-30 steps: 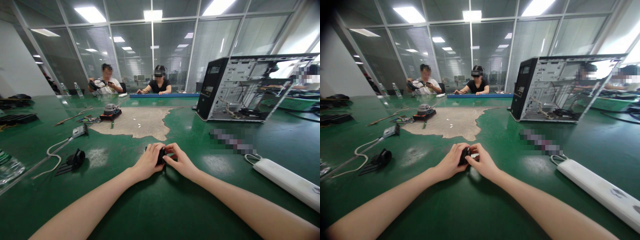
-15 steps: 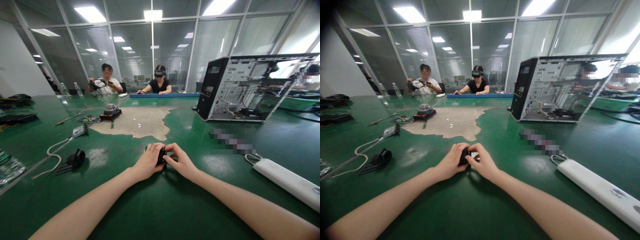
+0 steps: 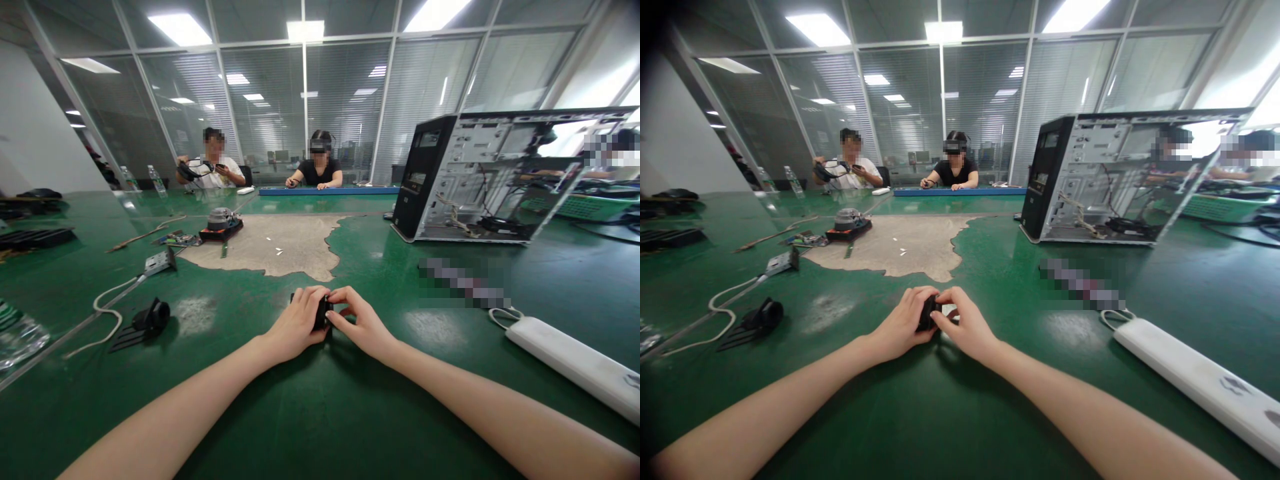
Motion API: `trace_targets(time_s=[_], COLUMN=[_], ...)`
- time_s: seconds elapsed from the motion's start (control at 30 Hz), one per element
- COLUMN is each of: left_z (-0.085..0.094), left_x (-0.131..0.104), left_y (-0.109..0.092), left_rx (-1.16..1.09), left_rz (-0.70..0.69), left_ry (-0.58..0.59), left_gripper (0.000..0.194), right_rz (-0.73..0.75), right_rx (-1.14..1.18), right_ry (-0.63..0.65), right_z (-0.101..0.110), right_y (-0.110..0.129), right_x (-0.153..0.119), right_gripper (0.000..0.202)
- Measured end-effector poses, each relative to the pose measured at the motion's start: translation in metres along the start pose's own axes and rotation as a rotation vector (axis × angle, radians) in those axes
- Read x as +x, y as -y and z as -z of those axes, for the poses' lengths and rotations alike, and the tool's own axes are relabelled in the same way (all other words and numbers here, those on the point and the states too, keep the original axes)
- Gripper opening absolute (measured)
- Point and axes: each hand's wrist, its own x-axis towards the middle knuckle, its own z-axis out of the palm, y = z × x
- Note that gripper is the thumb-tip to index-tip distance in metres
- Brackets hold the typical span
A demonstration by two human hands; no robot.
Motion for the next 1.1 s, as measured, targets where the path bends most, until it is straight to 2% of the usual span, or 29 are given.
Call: trace_targets(time_s=[0.17, 0.23, 0.4, 0.5, 0.73, 0.93, 1.0, 1.1], left_z=[-0.0011, -0.0008, 0.0004, 0.0000, -0.0004, 0.0014, 0.0010, -0.0005], left_x=[-0.0003, -0.0006, -0.0006, -0.0002, -0.0001, -0.0007, -0.0005, 0.0001], left_y=[0.0017, 0.0013, -0.0011, -0.0019, -0.0016, -0.0020, -0.0019, -0.0011], left_rx=[0.007, 0.003, -0.010, -0.009, -0.018, -0.025, -0.024, -0.016], left_rz=[-0.011, -0.010, 0.000, 0.009, 0.008, 0.003, -0.001, -0.005], left_ry=[-0.006, -0.005, -0.002, -0.013, -0.029, -0.010, -0.013, -0.023], left_gripper=[0.062, 0.062, 0.061, 0.060, 0.059, 0.063, 0.061, 0.060], right_rz=[-0.148, -0.123, 0.072, 0.046, -0.109, 0.091, 0.092, 0.008], right_rx=[0.082, 0.071, -0.002, 0.013, 0.071, -0.017, -0.013, 0.018], right_ry=[0.059, 0.079, 0.026, 0.017, 0.066, 0.022, 0.015, 0.006], right_z=[-0.0017, -0.0011, 0.0014, 0.0014, -0.0003, 0.0023, 0.0025, 0.0014], right_y=[-0.0029, -0.0029, -0.0005, -0.0008, -0.0035, 0.0000, 0.0004, -0.0011], right_x=[0.0011, 0.0004, -0.0016, -0.0009, 0.0010, -0.0024, -0.0023, -0.0007], right_gripper=[0.022, 0.021, 0.019, 0.014, 0.021, 0.018, 0.013, 0.015])
